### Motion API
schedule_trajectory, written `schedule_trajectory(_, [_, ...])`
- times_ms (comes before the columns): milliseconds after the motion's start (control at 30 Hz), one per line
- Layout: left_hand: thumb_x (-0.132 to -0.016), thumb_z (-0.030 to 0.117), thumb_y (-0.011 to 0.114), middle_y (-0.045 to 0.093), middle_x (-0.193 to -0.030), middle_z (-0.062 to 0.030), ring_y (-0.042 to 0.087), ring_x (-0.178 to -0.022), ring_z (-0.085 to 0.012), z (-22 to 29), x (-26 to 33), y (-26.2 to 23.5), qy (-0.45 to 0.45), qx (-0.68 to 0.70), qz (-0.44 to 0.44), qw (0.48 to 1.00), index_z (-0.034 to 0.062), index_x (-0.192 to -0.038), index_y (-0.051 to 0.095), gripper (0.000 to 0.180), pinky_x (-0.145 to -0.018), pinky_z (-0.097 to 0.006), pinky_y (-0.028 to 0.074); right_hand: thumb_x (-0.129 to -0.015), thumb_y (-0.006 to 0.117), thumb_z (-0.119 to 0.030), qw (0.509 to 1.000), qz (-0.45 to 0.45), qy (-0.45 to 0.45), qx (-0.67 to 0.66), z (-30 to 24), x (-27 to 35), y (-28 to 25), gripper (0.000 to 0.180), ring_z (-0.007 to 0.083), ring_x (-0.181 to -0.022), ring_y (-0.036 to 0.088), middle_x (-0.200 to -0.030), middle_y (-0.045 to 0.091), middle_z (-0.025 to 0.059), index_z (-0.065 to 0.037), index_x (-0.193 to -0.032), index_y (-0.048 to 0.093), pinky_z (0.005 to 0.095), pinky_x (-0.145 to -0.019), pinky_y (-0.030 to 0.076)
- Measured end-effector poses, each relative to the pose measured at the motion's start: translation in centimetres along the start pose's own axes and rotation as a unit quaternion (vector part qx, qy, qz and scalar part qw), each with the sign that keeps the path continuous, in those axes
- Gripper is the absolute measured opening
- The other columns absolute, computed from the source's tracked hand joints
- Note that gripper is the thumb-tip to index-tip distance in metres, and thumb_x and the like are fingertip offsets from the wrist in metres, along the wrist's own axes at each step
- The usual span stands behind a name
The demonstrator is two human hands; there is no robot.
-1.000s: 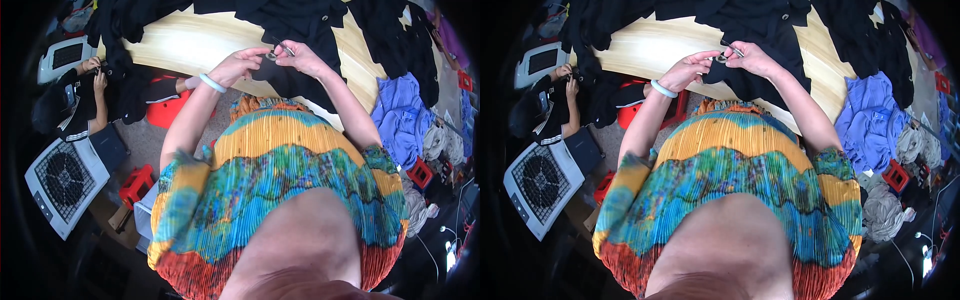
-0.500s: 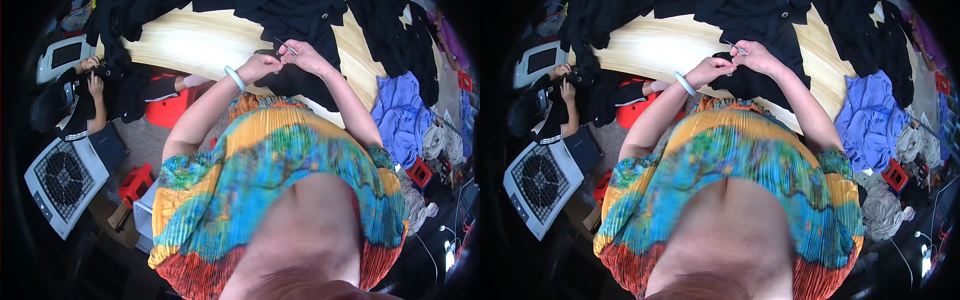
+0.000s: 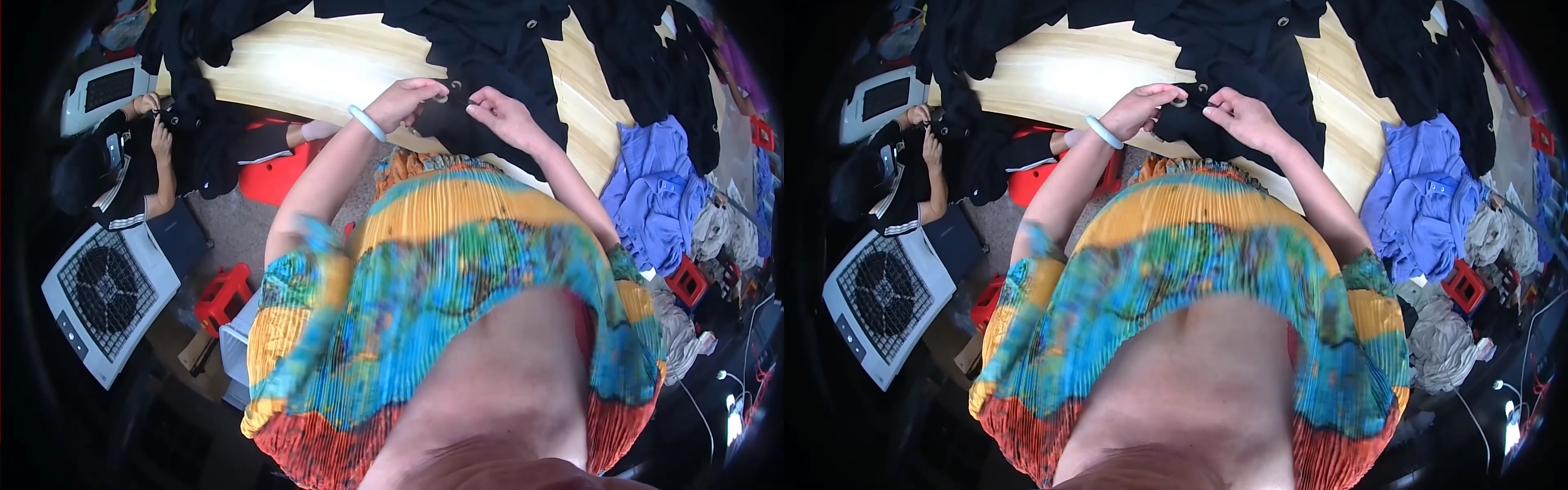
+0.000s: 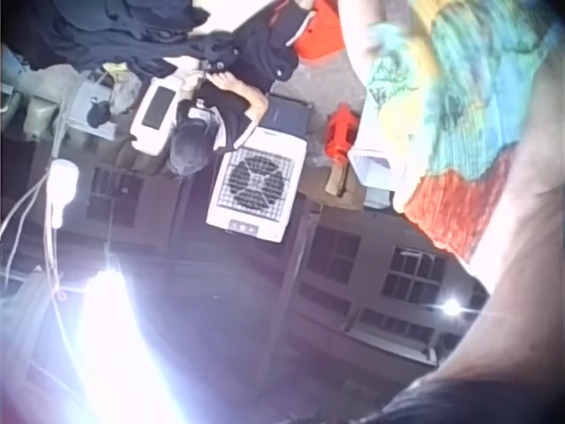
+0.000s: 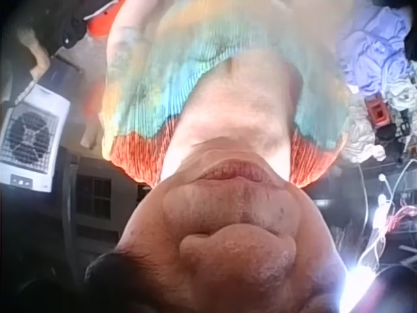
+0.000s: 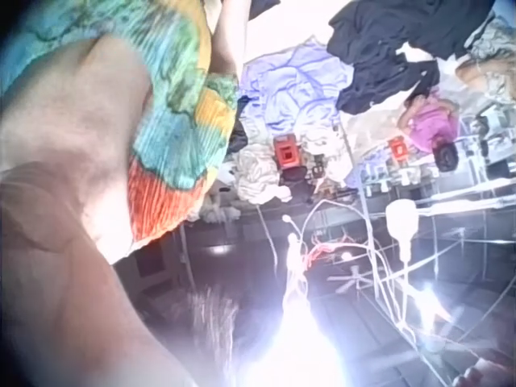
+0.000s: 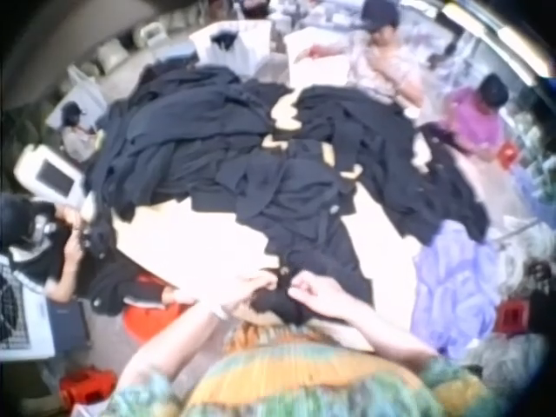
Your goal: Inspecting black garments and using small snips to trim loose threads around metal grommets.
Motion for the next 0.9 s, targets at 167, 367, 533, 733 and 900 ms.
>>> schedule_trajectory(167, [-0.086, 0.024, 0.047, 0.052, -0.076, 0.0051, 0.034, -0.045, -0.0024, -0.5, -0.1, 0.5, -0.022, 0.054, -0.03, 0.998, 0.009, -0.1, 0.058, 0.023, -0.036, -0.015, 0.029, -0.08, 0.056, -0.029, 0.999, -0.015, -0.026, 0.018, -1.4, -0.5, 0.4, 0.029, 0.0131, -0.071, 0.051, -0.076, 0.054, 0.0031, -0.005, -0.095, 0.052, 0.0244, -0.067, 0.041])
schedule_trajectory(367, [-0.087, 0.024, 0.047, 0.053, -0.077, 0.0037, 0.035, -0.044, -0.0024, 0.8, 0.4, 1.1, 0.002, 0.041, -0.033, 0.999, 0.0092, -0.1, 0.058, 0.023, -0.037, -0.015, 0.028, -0.078, 0.056, -0.031, 0.998, -0.026, -0.054, 0.033, -2.3, -1.3, 0.8, 0.031, 0.0195, -0.072, 0.055, -0.076, 0.058, 0.0077, -0.004, -0.093, 0.053, 0.0286, -0.068, 0.043])
schedule_trajectory(533, [-0.087, 0.024, 0.047, 0.055, -0.083, 0.0018, 0.036, -0.044, -0.0031, 0.6, 0.5, 1.3, -0.002, 0.059, -0.038, 0.998, 0.0099, -0.1, 0.058, 0.022, -0.037, -0.015, 0.027, -0.078, 0.057, -0.029, 0.997, -0.052, -0.055, 0.015, -1.8, -2.0, 1.8, 0.027, 0.0154, -0.068, 0.053, -0.073, 0.057, 0.0052, -0.004, -0.087, 0.053, 0.0276, -0.064, 0.042])
schedule_trajectory(733, [-0.086, 0.026, 0.047, 0.053, -0.078, 0.0041, 0.035, -0.048, -0.0032, 0.5, 0.2, 2.1, -0.016, 0.097, -0.077, 0.992, 0.0108, -0.097, 0.058, 0.021, -0.04, -0.017, 0.026, -0.08, 0.058, -0.021, 0.989, -0.057, -0.036, -0.135, -0.3, -2.4, 2.9, 0.018, 0.0063, -0.064, 0.049, -0.068, 0.054, 0.0002, -0.004, -0.084, 0.053, 0.0222, -0.061, 0.04])
schedule_trajectory(900, [-0.087, 0.026, 0.047, 0.051, -0.077, 0.0048, 0.034, -0.05, -0.0038, 0.7, 0.4, 2.5, -0.03, 0.113, -0.095, 0.989, 0.0112, -0.096, 0.057, 0.02, -0.042, -0.018, 0.027, -0.083, 0.055, -0.016, 0.983, -0.069, -0.025, -0.166, -0.7, -1.9, 3.1, 0.013, 0.0051, -0.067, 0.045, -0.071, 0.049, -0.0029, -0.004, -0.086, 0.051, 0.0182, -0.063, 0.039])
Point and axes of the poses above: each hand's wrist, its own x-axis away from the middle knuckle, its own y-axis out of the palm, z = x × y, the point moved 10 cm from there along -x, towards the middle knuckle
